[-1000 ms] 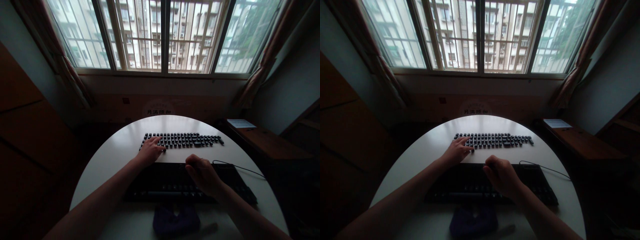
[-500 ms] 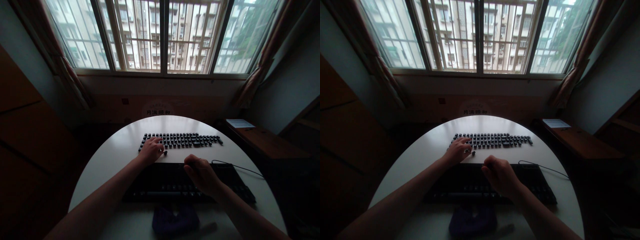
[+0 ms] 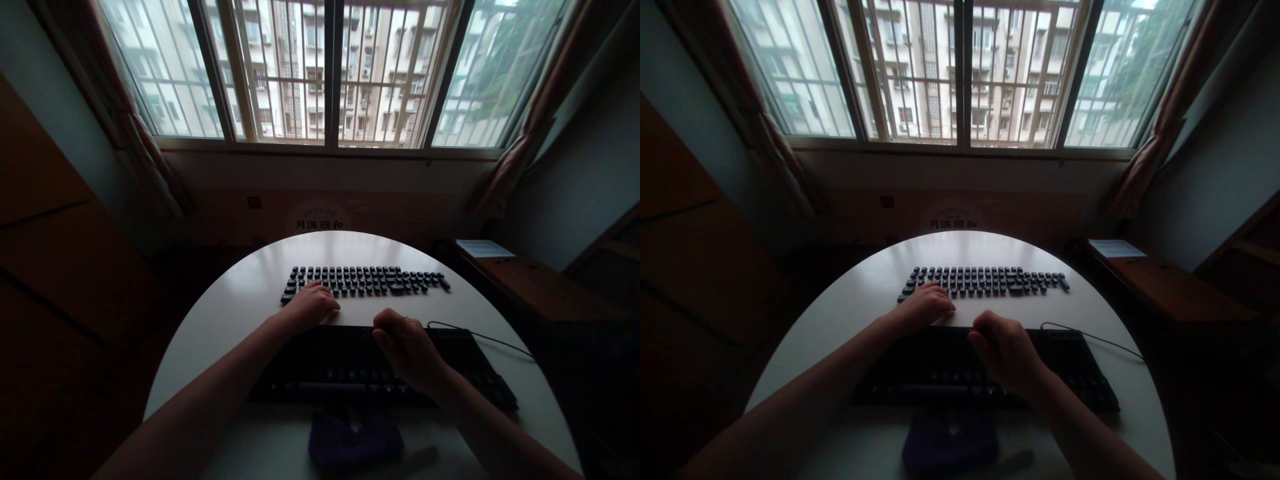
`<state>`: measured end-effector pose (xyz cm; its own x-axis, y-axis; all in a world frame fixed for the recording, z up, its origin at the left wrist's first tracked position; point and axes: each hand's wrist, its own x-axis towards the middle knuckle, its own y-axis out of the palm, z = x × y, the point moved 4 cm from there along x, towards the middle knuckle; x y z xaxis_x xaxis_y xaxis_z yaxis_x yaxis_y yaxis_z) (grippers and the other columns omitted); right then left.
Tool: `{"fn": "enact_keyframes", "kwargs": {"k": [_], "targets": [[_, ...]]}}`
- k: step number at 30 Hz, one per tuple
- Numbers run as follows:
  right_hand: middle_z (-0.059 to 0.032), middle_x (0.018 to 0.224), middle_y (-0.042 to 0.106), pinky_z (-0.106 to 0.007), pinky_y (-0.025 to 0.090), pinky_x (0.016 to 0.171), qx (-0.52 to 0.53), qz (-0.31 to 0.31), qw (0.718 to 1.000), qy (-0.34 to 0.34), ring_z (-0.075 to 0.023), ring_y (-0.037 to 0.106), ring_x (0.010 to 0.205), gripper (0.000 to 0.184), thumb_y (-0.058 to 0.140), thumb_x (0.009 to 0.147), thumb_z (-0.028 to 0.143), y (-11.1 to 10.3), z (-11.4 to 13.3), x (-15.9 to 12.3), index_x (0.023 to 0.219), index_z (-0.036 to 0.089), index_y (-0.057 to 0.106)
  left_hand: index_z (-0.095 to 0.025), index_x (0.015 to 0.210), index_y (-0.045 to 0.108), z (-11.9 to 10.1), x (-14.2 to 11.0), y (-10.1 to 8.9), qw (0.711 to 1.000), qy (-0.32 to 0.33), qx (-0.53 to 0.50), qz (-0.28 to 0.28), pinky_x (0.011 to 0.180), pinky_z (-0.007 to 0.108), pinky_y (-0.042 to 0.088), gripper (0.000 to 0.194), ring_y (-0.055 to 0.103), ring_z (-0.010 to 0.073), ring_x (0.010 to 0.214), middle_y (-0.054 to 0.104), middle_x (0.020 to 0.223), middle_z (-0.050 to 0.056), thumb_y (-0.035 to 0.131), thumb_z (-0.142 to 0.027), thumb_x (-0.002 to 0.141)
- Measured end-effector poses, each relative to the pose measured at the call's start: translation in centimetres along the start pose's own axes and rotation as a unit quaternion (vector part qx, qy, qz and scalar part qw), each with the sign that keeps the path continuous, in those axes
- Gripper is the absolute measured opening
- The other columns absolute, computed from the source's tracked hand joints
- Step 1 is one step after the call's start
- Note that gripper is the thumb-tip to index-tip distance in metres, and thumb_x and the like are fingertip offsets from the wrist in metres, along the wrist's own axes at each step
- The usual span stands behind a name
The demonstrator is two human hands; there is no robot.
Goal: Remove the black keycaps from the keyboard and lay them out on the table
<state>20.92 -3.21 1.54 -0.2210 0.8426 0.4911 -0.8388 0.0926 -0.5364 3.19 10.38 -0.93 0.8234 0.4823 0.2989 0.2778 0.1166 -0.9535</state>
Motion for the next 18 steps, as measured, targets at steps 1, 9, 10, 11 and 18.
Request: {"fn": "enact_keyframes", "kwargs": {"k": [1,9,10,11,18], "targets": [[0.0076,0.055,0.043,-0.021,0.028,0.046,-0.003,0.002,1.0,0.001,-0.008,0.034,0.046,0.018,0.051,0.095,0.034,0.0,0.0,0.0,0.085,0.019,0.052,-0.027,0.097,0.075,-0.1,0.0,-0.2,1.0,0.003,-0.012,0.004,0.098,0.034,0.04,0.018,0.066,0.0171,0.094,0.075,0.096,0.001,0.065,-0.017,0.085],[0.0054,0.06,0.044,-0.022,0.032,0.048,-0.006,-0.057,0.998,-0.001,-0.0097,0.039,0.05,0.018,0.05,0.096,0.033,-0.2,-0.7,0.0,0.083,0.02,0.052,-0.018,0.091,0.07,0.5,-1.5,-6.7,0.971,-0.112,-0.052,-0.203,0.075,0.029,0.046,0.024,0.064,0.0175,0.082,0.071,0.09,0.007,0.049,-0.027,0.096],[0.0046,0.062,0.045,-0.022,0.033,0.049,-0.007,-0.064,0.998,-0.007,-0.0103,0.041,0.051,0.02,0.051,0.095,0.034,-0.3,-0.7,0.0,0.081,0.02,0.052,-0.017,0.084,0.069,0.6,-1.9,-7.4,0.968,-0.134,-0.026,-0.21,0.068,0.027,0.044,0.03,0.061,0.0165,0.073,0.068,0.082,0.006,0.046,-0.031,0.097],[0.0036,0.063,0.046,-0.023,0.034,0.05,-0.014,-0.066,0.998,-0.015,-0.0109,0.042,0.053,0.022,0.051,0.095,0.034,-0.4,-0.6,0.1,0.079,0.02,0.052,-0.017,0.077,0.067,0.5,-2.2,-8.0,0.968,-0.146,0.003,-0.204,0.063,0.027,0.042,0.035,0.059,0.0156,0.066,0.066,0.075,0.005,0.044,-0.034,0.098],[-0.0087,0.083,0.059,-0.034,0.042,0.073,-0.222,-0.066,0.971,-0.058,-0.0214,0.055,0.08,0.042,0.035,0.101,0.034,-0.5,1.5,1.6,0.068,0.018,0.057,-0.018,0.062,0.065,1.3,-3.0,-8.2,0.973,-0.173,0.094,-0.123,0.055,0.027,0.031,0.047,0.056,0.0169,0.057,0.065,0.063,0.005,0.04,-0.039,0.096]]}}
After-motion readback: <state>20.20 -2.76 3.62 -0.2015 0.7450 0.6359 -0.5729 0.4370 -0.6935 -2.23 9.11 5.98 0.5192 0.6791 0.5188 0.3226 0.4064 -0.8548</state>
